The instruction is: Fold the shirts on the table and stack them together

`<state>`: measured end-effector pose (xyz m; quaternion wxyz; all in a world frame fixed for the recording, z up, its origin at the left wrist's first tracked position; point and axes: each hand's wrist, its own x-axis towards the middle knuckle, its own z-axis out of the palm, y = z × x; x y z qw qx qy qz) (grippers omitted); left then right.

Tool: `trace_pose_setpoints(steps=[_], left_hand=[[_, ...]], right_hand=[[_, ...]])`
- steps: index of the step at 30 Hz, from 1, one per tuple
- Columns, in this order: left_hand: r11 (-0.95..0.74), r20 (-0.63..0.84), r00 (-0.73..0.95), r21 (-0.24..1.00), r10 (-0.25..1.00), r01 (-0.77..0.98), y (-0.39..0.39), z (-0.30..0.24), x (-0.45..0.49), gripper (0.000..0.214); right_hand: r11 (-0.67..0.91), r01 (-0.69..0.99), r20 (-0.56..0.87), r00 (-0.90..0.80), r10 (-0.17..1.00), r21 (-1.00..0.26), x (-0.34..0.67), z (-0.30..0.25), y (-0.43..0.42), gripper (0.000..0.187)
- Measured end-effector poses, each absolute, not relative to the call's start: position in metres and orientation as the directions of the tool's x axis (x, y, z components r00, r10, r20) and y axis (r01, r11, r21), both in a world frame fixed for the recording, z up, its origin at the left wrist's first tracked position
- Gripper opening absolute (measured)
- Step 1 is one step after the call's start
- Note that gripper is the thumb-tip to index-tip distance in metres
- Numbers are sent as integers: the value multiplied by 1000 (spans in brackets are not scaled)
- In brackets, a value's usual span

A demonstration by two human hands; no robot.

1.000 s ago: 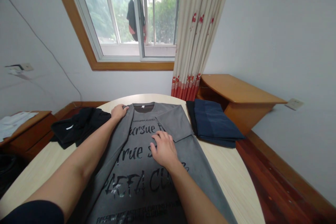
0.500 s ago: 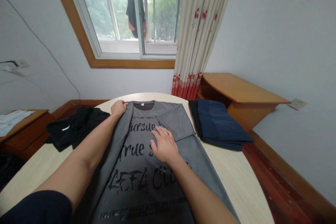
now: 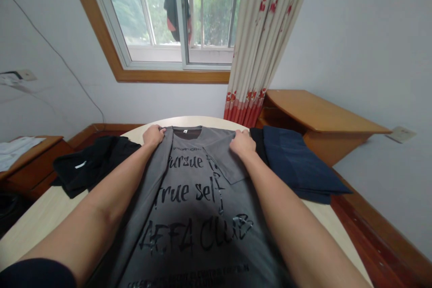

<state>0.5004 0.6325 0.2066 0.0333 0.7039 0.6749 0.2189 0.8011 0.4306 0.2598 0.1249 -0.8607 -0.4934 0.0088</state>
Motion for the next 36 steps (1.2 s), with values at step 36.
trace_pose_setpoints(steps=[36], left_hand=[[-214,645,-54,329,762,920,654,216,505,35]], right_hand=[[-544,782,442,622,646,-305,832,215,489,33]])
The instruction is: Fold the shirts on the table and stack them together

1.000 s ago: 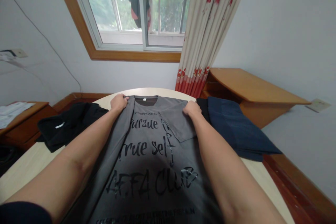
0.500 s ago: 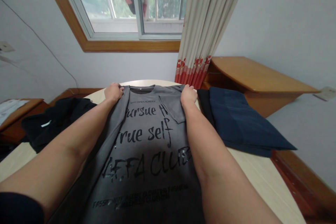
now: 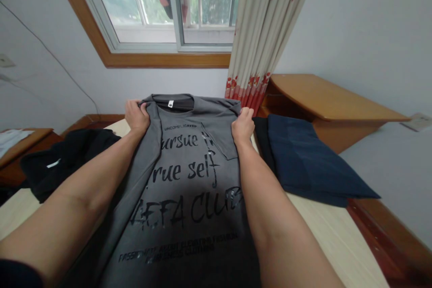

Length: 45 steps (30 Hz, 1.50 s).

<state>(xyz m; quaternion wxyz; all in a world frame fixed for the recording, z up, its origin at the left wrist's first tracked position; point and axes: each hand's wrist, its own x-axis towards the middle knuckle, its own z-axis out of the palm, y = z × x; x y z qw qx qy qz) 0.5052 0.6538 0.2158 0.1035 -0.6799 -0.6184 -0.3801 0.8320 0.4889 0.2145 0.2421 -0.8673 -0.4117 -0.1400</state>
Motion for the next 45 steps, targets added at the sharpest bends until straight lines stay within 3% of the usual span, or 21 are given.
trace_pose_setpoints(steps=[6,12,17,22,25,28,33,36,40,45], left_hand=[[-170,368,57,282,928,944,670,208,504,31],[-129,358,35,243,933,961,663,213,508,38],[-203,360,148,119,921,972,643,226,514,47],[-442,147,432,40,890,896,586,228,494,60],[-602,36,602,106,798,791,520,223,463,68],[-604,-77,634,232,770,762,449,218,431,72],[-533,-128,616,384,778,754,368,223,403,73],[-481,-130,569,402,812,779,347,237,399,70],[-393,-185,497,411,848,823,334,255,394,51],[-325,-271,444,389,854,862,319,260,380,48]], right_hand=[[-568,750,328,660,676,-338,835,216,493,29],[-575,764,348,645,680,-293,838,211,499,28],[-564,781,377,624,685,-268,840,209,501,32],[-544,799,393,600,697,-255,838,209,502,32],[-540,804,404,593,697,-248,834,210,500,34],[-539,815,370,578,728,-214,831,216,496,38],[-466,880,122,475,872,-94,811,242,484,45],[-395,916,0,396,918,-74,780,255,464,50],[-201,978,29,202,979,-57,731,256,412,44],[-27,992,22,30,999,-126,688,247,330,40]])
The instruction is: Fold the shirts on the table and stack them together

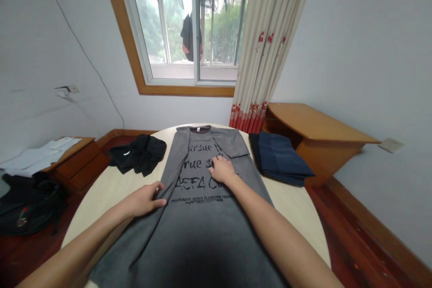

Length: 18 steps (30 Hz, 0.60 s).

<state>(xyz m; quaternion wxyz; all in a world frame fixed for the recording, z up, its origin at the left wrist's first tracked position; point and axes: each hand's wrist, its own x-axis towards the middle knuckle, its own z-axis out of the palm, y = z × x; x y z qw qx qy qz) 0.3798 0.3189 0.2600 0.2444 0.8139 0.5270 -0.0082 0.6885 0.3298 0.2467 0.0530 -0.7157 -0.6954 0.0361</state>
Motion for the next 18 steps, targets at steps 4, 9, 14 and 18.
trace_pose_setpoints(steps=[4,9,14,18], left_hand=[[-318,-303,462,420,834,850,299,258,363,47],[-363,-277,552,516,787,776,268,257,346,45],[-421,-240,574,475,783,773,231,277,359,25],[-445,-228,619,518,751,731,200,291,385,22]], right_hand=[[24,981,30,-19,999,-191,678,244,280,41],[80,971,37,-74,997,-224,676,243,249,36],[157,934,178,-103,979,-322,676,229,238,24],[315,859,313,-194,930,-403,683,216,237,16]])
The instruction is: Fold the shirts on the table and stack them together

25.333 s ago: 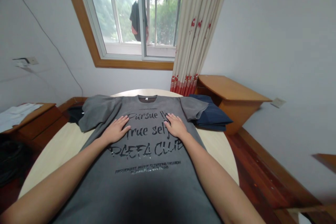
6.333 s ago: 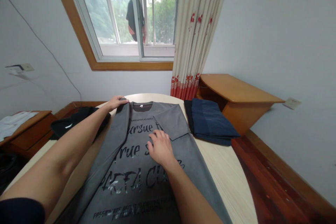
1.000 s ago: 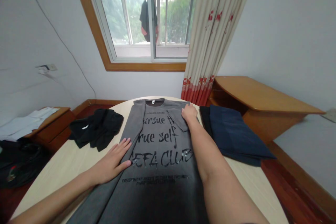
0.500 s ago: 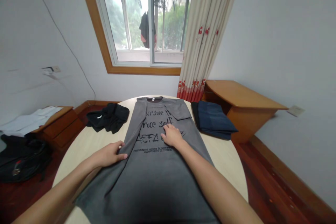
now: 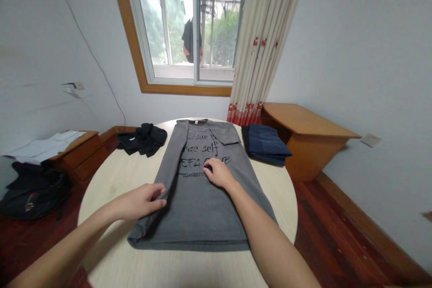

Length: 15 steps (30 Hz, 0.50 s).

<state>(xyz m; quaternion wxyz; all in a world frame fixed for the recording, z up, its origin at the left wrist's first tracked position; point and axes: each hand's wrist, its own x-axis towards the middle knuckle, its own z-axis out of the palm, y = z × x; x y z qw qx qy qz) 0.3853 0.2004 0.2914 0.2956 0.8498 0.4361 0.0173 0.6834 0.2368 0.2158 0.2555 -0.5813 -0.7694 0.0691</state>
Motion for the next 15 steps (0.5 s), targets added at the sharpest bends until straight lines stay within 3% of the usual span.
trace_pose_setpoints(steps=[3,5,7,9,11,13,15], left_hand=[[-289,-381,646,666,661,688,189,289,399,29],[-230,-452,653,687,608,689,190,283,402,35],[-319,-350,647,653,677,687,196,275,401,39],[-483,-95,635,566,767,668,204,265,399,39],[-638,130,663,456,737,620,209,253,395,39],[-736,172,737,370,653,567,210,240,391,53],[-779,84,802,314,592,542,206,229,386,65]], right_hand=[[365,823,349,-220,911,-435,689,211,237,14],[380,809,353,-230,907,-448,691,210,237,13],[383,803,357,-229,906,-456,692,210,237,12],[383,803,356,-229,906,-457,692,210,236,12],[385,803,358,-231,905,-456,691,210,236,12],[388,800,360,-232,904,-457,691,210,236,12],[392,796,364,-233,902,-461,692,209,236,12]])
